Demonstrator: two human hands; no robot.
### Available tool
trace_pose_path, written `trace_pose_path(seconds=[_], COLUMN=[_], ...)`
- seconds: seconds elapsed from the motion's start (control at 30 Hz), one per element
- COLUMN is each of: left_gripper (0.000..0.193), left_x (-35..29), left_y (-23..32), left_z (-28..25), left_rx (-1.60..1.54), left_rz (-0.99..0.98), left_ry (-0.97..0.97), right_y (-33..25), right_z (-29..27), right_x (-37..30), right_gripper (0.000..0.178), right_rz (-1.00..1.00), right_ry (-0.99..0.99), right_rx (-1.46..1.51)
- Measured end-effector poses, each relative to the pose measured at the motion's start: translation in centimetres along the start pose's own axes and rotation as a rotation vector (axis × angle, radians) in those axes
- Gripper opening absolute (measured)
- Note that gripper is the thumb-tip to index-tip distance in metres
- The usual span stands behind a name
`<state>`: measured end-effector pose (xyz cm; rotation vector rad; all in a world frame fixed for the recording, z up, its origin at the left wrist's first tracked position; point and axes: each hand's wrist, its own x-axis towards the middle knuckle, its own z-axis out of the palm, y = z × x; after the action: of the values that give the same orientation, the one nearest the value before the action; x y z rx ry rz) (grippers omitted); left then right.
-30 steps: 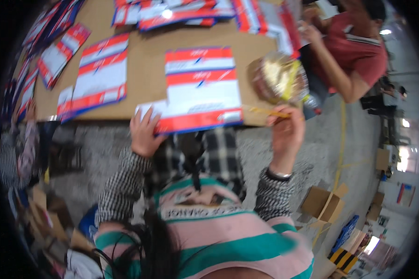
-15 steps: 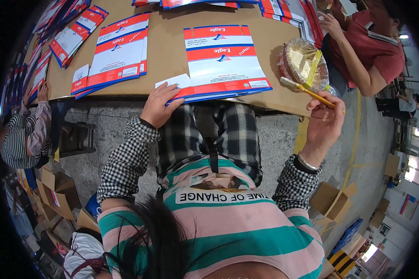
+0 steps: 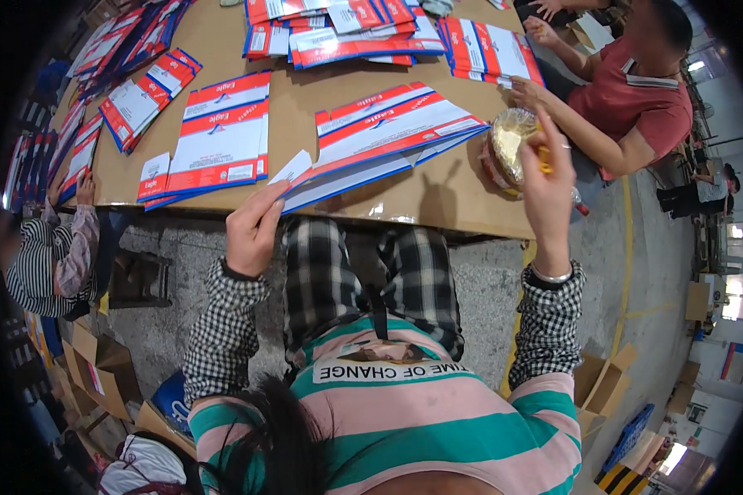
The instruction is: The person assembles flat-packed cardboard boxes at a workbench. They fold the box flaps, apply adhesive to the tabs using a small brush, and press the flaps together to form the box structure. The person handles multiple boxes sequentially, stacking the finished ones on the table.
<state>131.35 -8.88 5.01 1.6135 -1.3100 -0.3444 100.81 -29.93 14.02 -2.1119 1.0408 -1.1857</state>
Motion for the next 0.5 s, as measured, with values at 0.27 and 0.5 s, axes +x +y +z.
trace_pose_path(seconds=[0.27,0.5], left_gripper=[0.023,0.023], left_x=[0.9,2.3], left_y=[2.7,3.2], left_z=[-1.3,-0.3], left_rx=[-0.026,-0.107], left_rz=[-0.089,-0.141], left_ry=[0.191,0.468], right_y=[-0.1,-1.4], right_z=[3.1,3.6], right_x=[1.9,0.9], right_gripper=[0.056,0.059], right_rz=[-0.129,-0.167], right_ry=[-0.189,-0.253], right_rx=[-0.151,-0.177])
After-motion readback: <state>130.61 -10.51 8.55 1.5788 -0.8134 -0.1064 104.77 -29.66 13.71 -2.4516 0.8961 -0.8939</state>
